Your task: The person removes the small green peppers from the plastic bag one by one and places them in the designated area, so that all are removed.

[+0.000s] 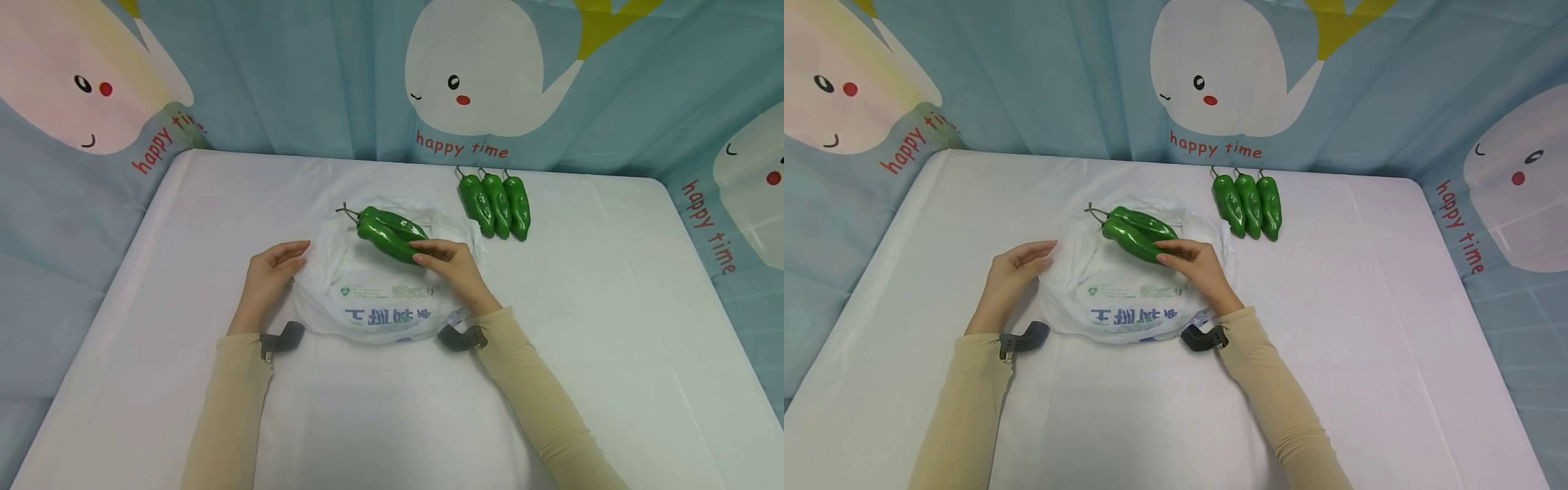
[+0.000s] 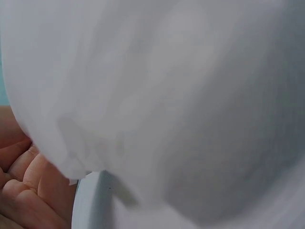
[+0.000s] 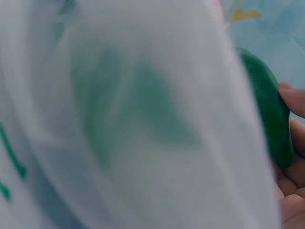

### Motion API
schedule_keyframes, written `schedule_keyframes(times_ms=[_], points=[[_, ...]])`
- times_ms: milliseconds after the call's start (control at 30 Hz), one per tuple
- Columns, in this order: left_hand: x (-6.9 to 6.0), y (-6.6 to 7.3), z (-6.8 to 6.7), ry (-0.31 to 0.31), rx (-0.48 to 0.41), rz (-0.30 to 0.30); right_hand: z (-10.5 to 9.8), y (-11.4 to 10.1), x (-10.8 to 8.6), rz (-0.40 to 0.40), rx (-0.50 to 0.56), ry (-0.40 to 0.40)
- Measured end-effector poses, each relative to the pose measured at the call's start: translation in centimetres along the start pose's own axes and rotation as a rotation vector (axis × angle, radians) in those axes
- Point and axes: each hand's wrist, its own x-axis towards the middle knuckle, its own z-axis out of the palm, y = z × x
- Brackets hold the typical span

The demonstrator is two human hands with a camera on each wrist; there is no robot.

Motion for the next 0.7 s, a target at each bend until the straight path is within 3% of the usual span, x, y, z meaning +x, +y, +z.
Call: schedule_keyframes(times_ms=[700], points=[[0.0, 0.0, 0.0, -0.001, -0.005, -0.003, -1.3, -0.5, 0.1, -0.018, 0.006, 0.093]])
